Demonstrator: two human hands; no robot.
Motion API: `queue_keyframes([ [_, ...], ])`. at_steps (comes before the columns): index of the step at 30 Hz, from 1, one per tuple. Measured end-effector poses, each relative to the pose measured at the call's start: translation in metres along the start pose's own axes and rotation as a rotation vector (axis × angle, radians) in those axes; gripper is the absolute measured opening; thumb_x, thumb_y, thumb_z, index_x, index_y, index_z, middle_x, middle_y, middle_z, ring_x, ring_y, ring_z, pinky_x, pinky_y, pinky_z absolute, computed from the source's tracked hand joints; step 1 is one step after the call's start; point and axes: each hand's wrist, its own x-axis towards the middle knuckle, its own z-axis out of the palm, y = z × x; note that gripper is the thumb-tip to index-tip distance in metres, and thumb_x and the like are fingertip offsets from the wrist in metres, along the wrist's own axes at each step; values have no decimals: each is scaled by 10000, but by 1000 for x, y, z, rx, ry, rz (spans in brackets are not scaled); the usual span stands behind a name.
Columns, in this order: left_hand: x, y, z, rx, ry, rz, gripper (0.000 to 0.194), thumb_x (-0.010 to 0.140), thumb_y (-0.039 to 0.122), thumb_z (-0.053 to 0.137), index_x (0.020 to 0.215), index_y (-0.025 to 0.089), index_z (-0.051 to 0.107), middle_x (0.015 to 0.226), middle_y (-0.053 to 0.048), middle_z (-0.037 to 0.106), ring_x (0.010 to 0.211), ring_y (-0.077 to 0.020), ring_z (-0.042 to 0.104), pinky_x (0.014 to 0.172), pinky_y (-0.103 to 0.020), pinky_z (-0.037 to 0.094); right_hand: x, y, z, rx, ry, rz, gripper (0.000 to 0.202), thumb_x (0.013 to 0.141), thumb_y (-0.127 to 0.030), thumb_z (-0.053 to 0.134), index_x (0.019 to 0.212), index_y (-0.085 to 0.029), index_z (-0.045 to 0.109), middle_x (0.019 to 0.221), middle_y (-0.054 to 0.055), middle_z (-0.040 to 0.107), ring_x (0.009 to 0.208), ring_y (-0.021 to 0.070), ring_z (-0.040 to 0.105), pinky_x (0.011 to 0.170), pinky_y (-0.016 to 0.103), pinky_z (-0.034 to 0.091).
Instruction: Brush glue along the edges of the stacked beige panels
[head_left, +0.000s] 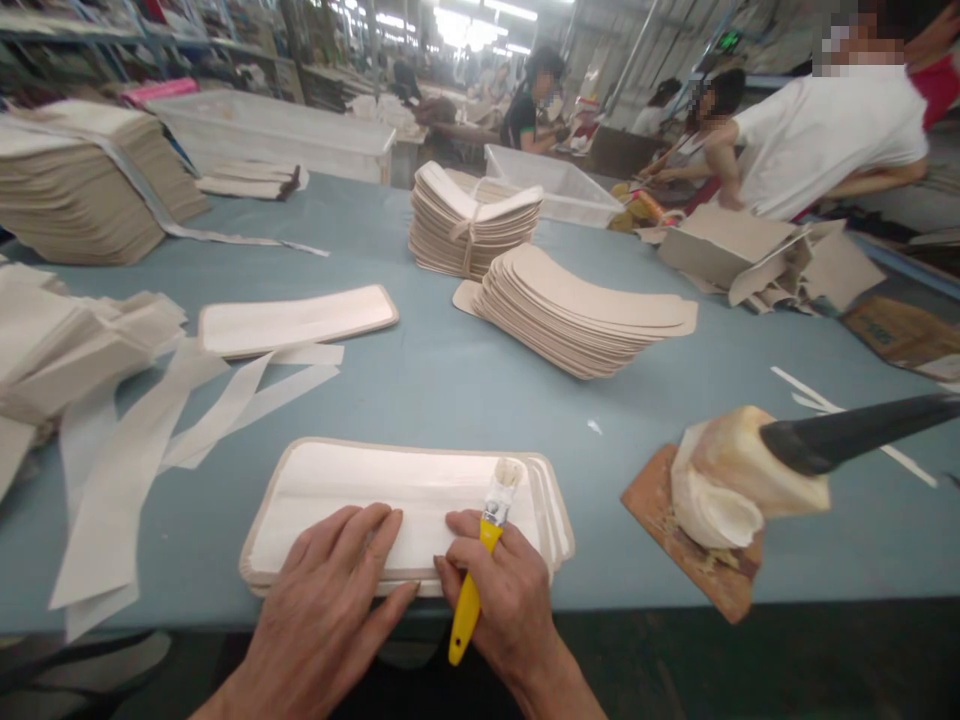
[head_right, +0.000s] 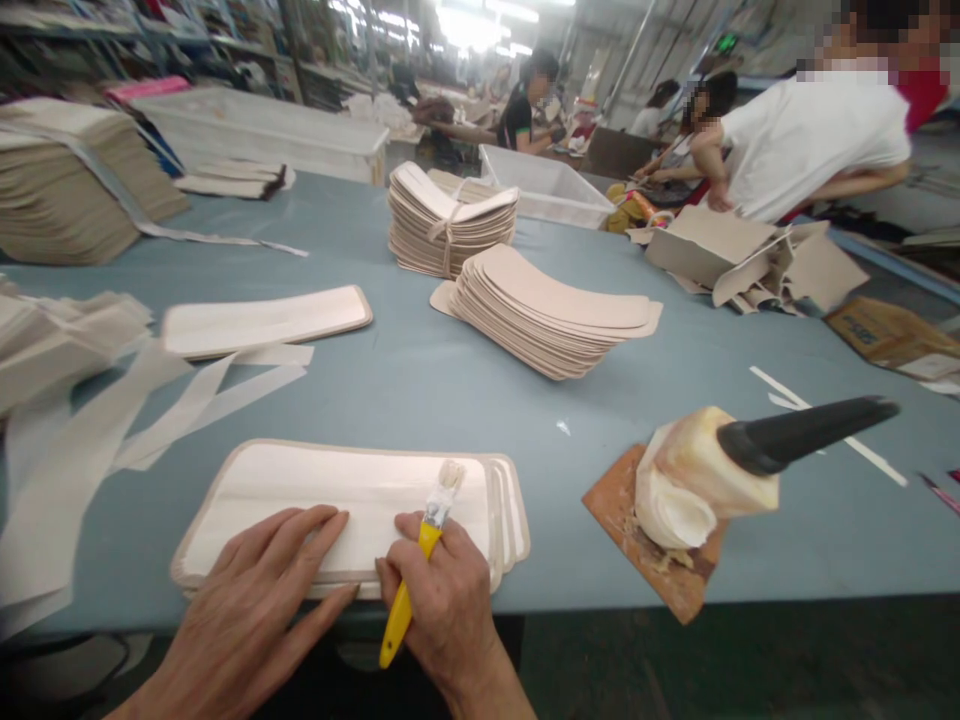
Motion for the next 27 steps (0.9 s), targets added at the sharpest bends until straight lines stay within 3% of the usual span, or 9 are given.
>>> queue_keyframes([
  [8,-5,-3,4,-33,-5,-24,401,1031,398,471,1242,105,645,1205,-159,705,1110,-299,632,975,-425,493,0,0,1,4,-4,15,100,964,-146,614,914,-223,575,1044,97,791,944,233,758,858,376,630],
  [16,13,18,6,-70,17,45,316,1029,252,435,1178,102,670,1175,-137,726,1109,-269,624,990,-389,485,-1,0,1,22,5,30,107,983,-143,588,918,-226,573,1052,93,790,939,225,750,857,360,624],
  [27,12,23,15,-87,-3,91,374,985,147,406,1235,124,682,1247,-113,741,1169,-251,637,1055,-388,459,-2,4,-3,-51,-12,15,122,1002,-150,565,903,-220,578,1074,91,791,897,232,749,817,364,630],
])
